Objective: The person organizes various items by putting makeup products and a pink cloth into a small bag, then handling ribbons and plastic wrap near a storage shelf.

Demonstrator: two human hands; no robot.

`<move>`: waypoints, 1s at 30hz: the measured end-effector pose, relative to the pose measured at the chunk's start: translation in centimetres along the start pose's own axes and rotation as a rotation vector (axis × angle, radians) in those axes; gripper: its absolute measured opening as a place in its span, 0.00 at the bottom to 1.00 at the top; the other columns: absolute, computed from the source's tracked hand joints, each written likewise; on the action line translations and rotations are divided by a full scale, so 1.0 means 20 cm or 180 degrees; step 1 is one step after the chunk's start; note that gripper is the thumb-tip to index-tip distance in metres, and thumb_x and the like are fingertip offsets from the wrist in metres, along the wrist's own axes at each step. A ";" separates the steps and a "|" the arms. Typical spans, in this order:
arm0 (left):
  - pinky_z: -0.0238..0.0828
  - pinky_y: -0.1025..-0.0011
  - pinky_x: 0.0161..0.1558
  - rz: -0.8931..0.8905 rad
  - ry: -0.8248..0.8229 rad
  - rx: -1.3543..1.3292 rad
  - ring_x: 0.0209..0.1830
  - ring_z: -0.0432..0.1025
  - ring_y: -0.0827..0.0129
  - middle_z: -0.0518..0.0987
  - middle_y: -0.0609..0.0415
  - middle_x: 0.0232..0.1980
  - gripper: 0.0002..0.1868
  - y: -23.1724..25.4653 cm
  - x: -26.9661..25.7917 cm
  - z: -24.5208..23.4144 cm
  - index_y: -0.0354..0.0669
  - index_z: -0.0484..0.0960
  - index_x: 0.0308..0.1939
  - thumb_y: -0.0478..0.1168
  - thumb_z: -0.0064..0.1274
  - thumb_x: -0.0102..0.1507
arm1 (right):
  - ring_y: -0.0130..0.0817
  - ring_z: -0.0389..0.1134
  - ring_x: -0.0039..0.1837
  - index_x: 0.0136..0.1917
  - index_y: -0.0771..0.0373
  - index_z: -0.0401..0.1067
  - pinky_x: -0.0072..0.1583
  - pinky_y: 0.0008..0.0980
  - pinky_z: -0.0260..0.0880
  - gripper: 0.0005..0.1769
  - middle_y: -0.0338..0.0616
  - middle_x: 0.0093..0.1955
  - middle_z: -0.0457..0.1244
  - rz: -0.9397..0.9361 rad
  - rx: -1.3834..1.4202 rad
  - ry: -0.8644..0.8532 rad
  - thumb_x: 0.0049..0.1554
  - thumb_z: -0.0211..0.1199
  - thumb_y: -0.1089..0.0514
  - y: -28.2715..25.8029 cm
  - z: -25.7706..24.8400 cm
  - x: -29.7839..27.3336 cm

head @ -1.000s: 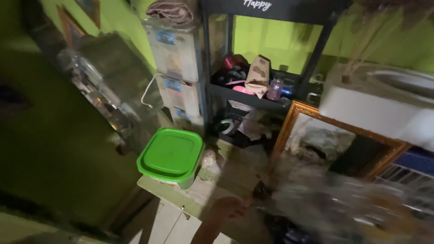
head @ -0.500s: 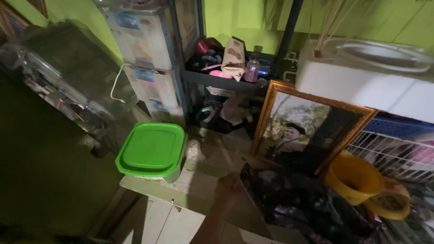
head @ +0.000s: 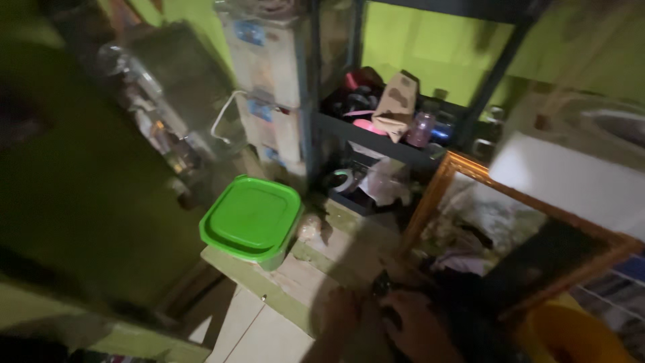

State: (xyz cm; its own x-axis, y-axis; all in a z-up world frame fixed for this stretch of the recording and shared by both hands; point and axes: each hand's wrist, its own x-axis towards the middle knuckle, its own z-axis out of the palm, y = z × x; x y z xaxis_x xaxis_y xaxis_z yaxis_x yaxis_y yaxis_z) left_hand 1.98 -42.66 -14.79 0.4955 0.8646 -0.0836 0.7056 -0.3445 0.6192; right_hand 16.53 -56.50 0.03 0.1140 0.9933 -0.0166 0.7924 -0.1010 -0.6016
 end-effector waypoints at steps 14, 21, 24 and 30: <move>0.71 0.51 0.40 0.1114 0.1065 -0.0676 0.39 0.75 0.40 0.79 0.37 0.37 0.14 0.39 0.11 -0.75 0.36 0.75 0.31 0.41 0.64 0.59 | 0.53 0.71 0.45 0.52 0.59 0.75 0.46 0.47 0.71 0.21 0.52 0.40 0.69 -0.1243 -0.0299 0.0858 0.45 0.70 0.52 -0.27 -0.26 0.51; 0.73 0.57 0.38 0.0801 0.0968 -0.0757 0.36 0.79 0.49 0.82 0.43 0.37 0.08 0.51 0.02 -0.85 0.40 0.82 0.33 0.40 0.64 0.57 | 0.49 0.72 0.46 0.44 0.55 0.77 0.45 0.45 0.71 0.07 0.46 0.42 0.70 -0.0711 -0.0404 0.0533 0.51 0.66 0.53 -0.28 -0.29 0.53; 0.75 0.60 0.38 0.0840 0.0663 -0.1053 0.34 0.80 0.56 0.84 0.46 0.38 0.09 0.54 -0.01 -0.88 0.39 0.86 0.37 0.41 0.64 0.57 | 0.48 0.72 0.44 0.42 0.56 0.77 0.45 0.45 0.71 0.08 0.48 0.39 0.70 -0.0727 -0.0412 0.0555 0.50 0.66 0.53 -0.25 -0.29 0.53; 0.76 0.65 0.38 0.0669 0.1080 -0.1239 0.34 0.81 0.58 0.85 0.45 0.36 0.13 0.56 -0.05 -0.84 0.37 0.83 0.41 0.39 0.60 0.56 | 0.42 0.74 0.41 0.40 0.56 0.79 0.44 0.38 0.72 0.06 0.44 0.37 0.70 -0.0771 0.0000 0.0525 0.49 0.66 0.54 -0.21 -0.28 0.51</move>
State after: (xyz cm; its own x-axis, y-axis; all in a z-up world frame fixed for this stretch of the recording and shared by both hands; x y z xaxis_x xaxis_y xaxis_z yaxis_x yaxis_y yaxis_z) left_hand 0.99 -41.19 5.34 0.3691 0.8833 0.2892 0.3380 -0.4174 0.8435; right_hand 17.66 -46.26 6.81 0.0172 0.9661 0.2576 0.8083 0.1382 -0.5723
